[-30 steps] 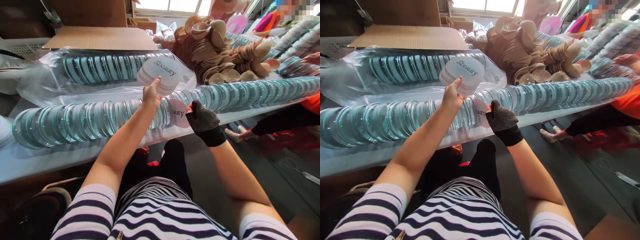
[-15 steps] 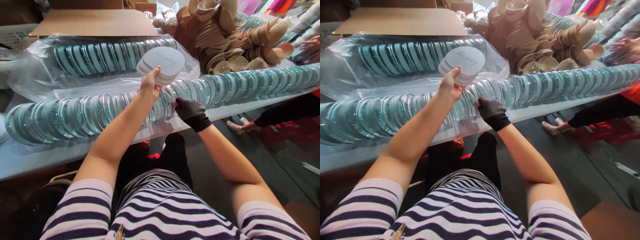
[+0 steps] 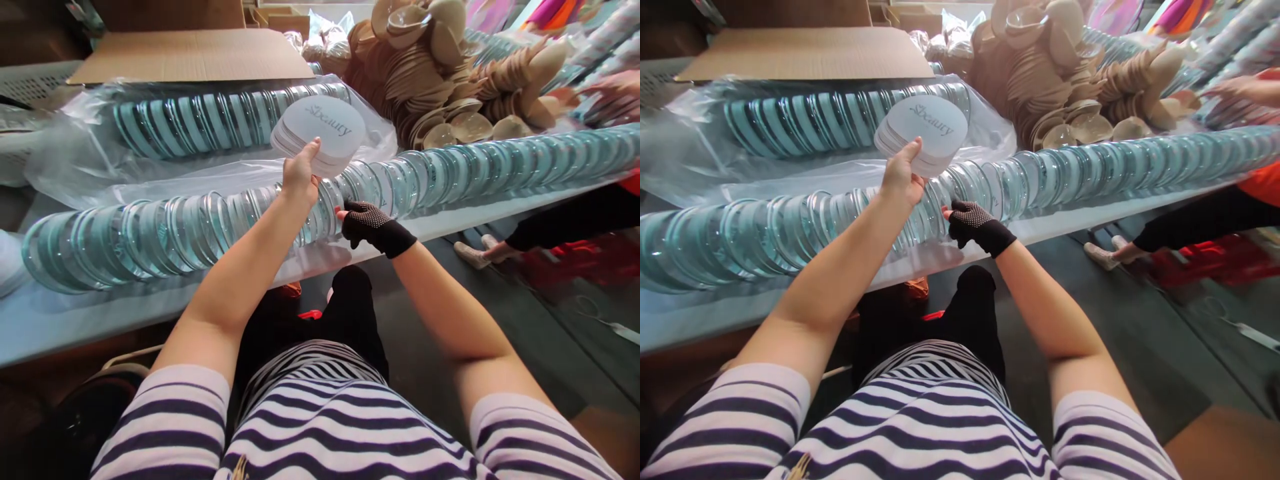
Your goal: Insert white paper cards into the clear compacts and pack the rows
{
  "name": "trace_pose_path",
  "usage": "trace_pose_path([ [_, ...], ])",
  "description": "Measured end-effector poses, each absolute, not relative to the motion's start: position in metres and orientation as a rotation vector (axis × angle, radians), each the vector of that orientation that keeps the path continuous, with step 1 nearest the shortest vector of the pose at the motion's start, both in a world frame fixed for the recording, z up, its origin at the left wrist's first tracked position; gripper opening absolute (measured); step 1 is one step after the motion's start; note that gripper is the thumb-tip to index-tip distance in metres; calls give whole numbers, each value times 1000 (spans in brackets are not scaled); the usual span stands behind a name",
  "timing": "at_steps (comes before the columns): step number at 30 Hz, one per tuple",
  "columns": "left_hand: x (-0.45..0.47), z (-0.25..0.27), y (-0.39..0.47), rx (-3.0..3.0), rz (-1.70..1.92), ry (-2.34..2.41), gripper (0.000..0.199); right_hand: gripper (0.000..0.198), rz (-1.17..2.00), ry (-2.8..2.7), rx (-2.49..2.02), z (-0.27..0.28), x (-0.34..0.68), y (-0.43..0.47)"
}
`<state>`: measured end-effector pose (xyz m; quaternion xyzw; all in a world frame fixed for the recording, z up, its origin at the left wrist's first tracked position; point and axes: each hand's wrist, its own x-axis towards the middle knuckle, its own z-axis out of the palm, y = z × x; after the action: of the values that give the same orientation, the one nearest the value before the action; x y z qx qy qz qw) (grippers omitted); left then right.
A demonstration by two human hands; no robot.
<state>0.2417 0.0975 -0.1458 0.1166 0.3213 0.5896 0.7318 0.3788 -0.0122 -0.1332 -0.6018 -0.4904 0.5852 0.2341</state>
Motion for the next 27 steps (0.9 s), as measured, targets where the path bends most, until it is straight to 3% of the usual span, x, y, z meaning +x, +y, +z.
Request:
trace_pose_path([
  [2, 244, -142, 94, 269, 1326, 718, 45, 33, 1525, -1441, -1717, -130, 380, -12],
  [5, 249, -135, 86, 325, 1400, 724, 43, 27, 793, -1601, -1934, -115, 388, -1],
  [7, 250, -130, 77, 407, 1444, 717, 40, 36, 350, -1573, -1883, -103, 393, 11],
  [10, 244, -125, 61, 567, 1479, 681, 30, 56, 206, -1629, -1683, -89, 395, 25],
  [15, 224, -132, 51, 692, 1579, 797, 20, 64, -266, -1865, -1525, -87, 374, 16],
  [22, 213, -142, 47, 693, 1613, 839, 23, 81, -321, -1892, -1478, -107, 353, 14],
  [27, 212, -135, 41, 613, 1571, 794, 18, 56, -265, -1736, -1661, -103, 348, 21],
])
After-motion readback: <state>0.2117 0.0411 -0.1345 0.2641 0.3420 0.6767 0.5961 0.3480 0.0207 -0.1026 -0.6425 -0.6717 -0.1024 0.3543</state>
